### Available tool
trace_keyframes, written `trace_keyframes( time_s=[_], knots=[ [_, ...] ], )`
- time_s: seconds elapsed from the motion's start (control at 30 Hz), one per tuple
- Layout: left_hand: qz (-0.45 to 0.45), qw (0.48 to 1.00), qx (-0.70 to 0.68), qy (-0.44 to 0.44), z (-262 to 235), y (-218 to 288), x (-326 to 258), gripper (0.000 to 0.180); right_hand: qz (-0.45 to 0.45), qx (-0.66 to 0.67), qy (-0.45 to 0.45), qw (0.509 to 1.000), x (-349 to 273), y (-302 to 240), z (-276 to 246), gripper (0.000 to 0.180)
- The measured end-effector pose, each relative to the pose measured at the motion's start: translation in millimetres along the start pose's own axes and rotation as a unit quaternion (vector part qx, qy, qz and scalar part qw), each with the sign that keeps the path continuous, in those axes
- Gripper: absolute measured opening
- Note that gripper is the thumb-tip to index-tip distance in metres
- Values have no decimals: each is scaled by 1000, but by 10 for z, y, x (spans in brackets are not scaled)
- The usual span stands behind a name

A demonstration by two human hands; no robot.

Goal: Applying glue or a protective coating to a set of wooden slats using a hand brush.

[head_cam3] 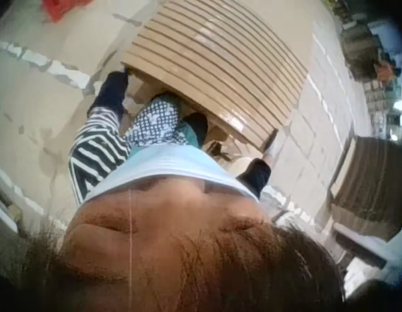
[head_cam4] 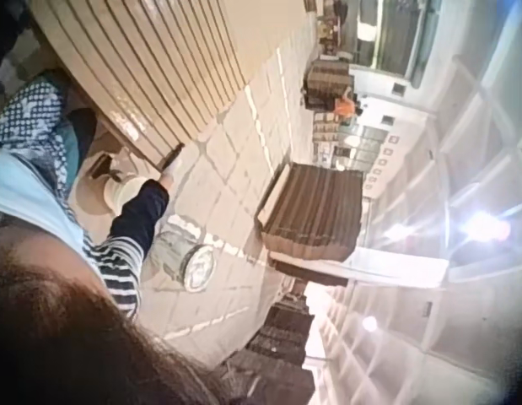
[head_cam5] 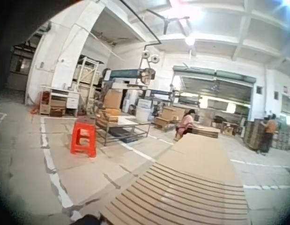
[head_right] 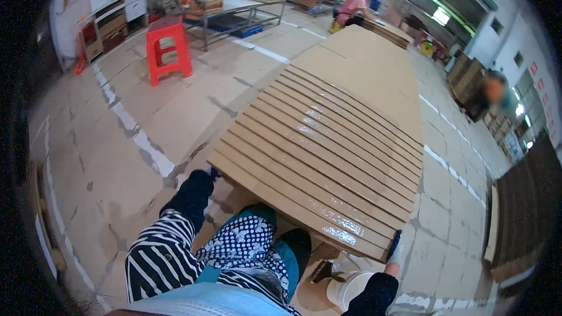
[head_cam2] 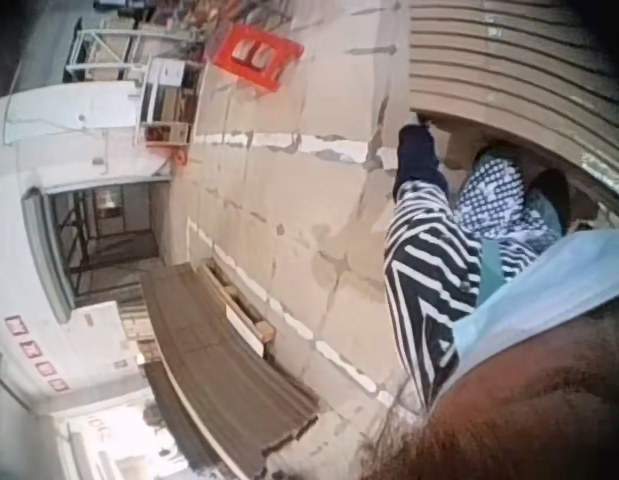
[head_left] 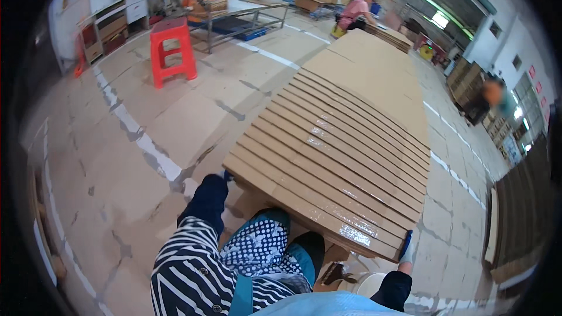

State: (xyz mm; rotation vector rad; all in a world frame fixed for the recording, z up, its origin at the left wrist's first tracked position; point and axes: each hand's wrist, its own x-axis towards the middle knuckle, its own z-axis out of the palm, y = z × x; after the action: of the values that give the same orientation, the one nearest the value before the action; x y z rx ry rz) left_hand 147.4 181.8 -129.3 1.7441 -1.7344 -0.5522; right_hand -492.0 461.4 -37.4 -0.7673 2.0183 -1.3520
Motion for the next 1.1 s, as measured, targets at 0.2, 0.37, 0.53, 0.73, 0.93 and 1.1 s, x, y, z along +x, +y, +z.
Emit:
trace_keyframes(
  time_s=[0.2, 0.37, 0.53, 0.73, 0.93, 1.1],
  knots=[
    [202, 979, -4, 20, 1088, -428, -138, 60, 22, -3, 91, 996, 236, 260, -111, 60],
    [270, 963, 2, 5, 1822, -554, 119, 64, 21, -56, 113, 992, 386, 561, -384, 61],
    [76, 969, -227, -52, 1378, -1882, 153, 52, 28, -39, 32, 998, 252, 4, 226, 60],
    [-276, 797, -535, 36, 391, -865, 259, 54, 10, -22, 81, 996, 339, 498, -160, 59],
    [-116, 900, -408, -100, -587, 673, -87, 57, -28, -174, 162, 971, 172, 278, -144, 53],
    [-86, 986, -27, -143, -614, 701, 113, 58, -41, -523, 166, 835, 50, 423, -470, 35]
  ],
)
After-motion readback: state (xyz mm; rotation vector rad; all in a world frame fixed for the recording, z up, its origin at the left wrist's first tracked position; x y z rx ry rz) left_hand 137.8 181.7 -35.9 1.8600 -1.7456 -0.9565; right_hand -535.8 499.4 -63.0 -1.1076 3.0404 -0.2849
